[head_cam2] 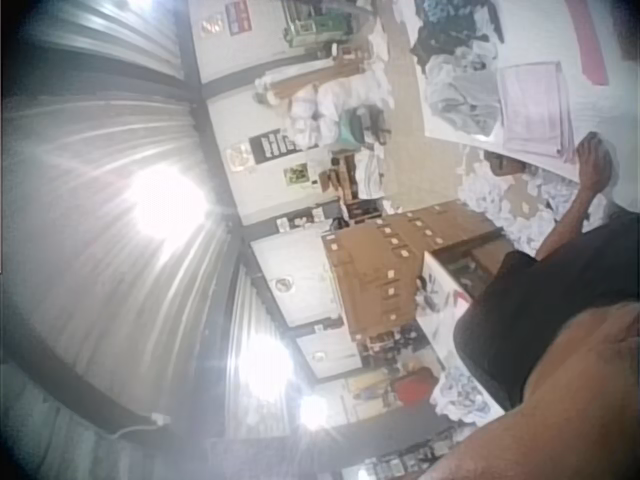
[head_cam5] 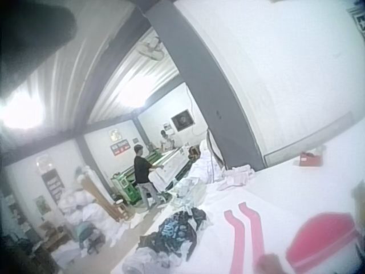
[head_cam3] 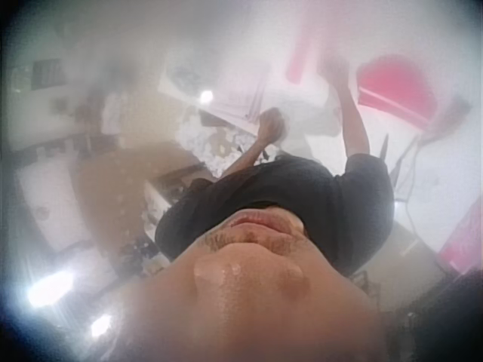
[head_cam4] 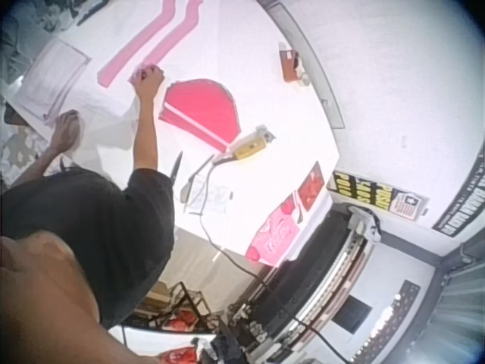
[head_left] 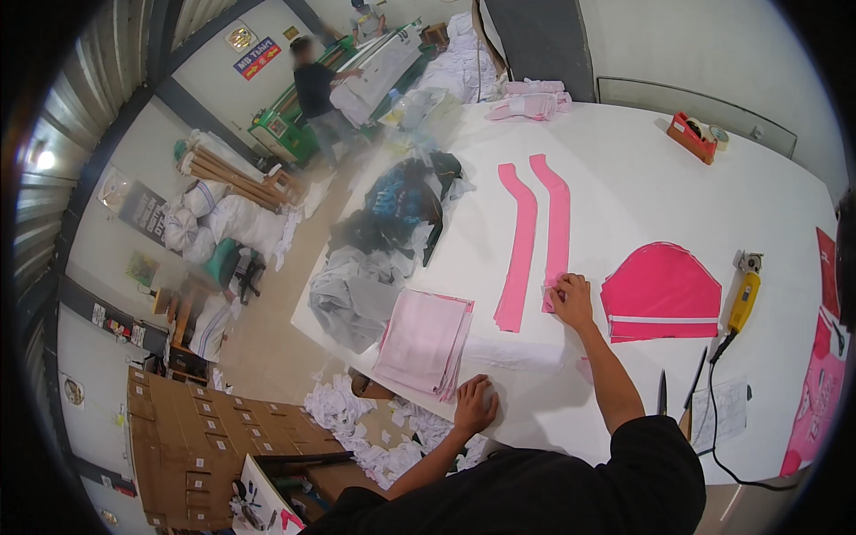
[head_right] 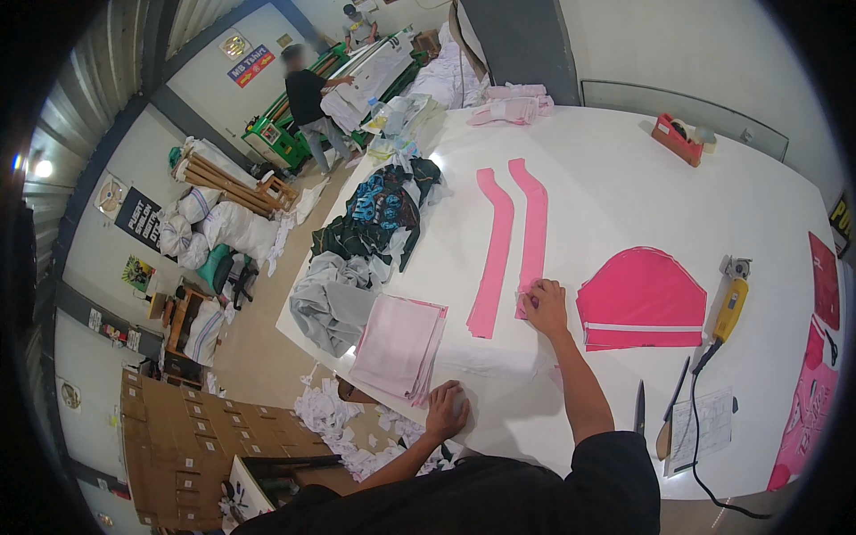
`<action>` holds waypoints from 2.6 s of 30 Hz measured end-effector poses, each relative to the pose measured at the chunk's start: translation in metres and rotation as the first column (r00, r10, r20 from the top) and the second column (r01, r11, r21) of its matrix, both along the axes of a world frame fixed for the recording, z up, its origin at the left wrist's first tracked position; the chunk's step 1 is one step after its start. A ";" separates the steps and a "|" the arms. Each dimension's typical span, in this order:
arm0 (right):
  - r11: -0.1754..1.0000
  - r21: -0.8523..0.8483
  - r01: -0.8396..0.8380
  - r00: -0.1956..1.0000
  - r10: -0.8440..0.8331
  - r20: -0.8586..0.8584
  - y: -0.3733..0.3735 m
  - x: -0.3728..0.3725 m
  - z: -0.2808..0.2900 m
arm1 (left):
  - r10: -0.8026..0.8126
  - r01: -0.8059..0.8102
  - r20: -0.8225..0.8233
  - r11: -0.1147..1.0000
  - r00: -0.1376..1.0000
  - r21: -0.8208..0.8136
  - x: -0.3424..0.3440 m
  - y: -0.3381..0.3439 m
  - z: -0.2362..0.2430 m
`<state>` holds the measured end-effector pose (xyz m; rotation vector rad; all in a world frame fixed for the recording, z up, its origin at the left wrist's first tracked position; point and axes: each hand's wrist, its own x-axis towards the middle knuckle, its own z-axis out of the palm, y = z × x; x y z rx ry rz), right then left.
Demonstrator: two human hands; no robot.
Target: The person organizes and aligns pink garment pieces on a work table, smoothing them by hand and stacking matching components together.
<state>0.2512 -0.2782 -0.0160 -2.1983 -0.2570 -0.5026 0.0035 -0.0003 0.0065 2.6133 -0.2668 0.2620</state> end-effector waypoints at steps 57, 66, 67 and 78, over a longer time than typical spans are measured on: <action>-0.634 0.671 -0.384 0.262 0.622 0.737 0.080 -0.392 0.457 | -0.028 0.032 0.194 0.999 0.981 -0.019 -0.005 0.012 -0.036; -0.650 0.416 -0.637 0.367 0.219 0.904 0.097 -0.397 0.450 | -0.047 0.058 0.228 0.998 0.973 -0.038 -0.011 0.009 -0.027; -0.677 0.379 -0.630 0.343 0.195 0.919 0.094 -0.397 0.450 | -0.055 0.065 0.227 0.997 0.972 -0.036 -0.008 0.010 -0.029; 0.141 0.349 -0.926 0.370 0.160 0.915 0.043 -0.357 0.417 | -0.063 0.057 0.113 0.997 0.992 0.056 -0.004 0.008 -0.028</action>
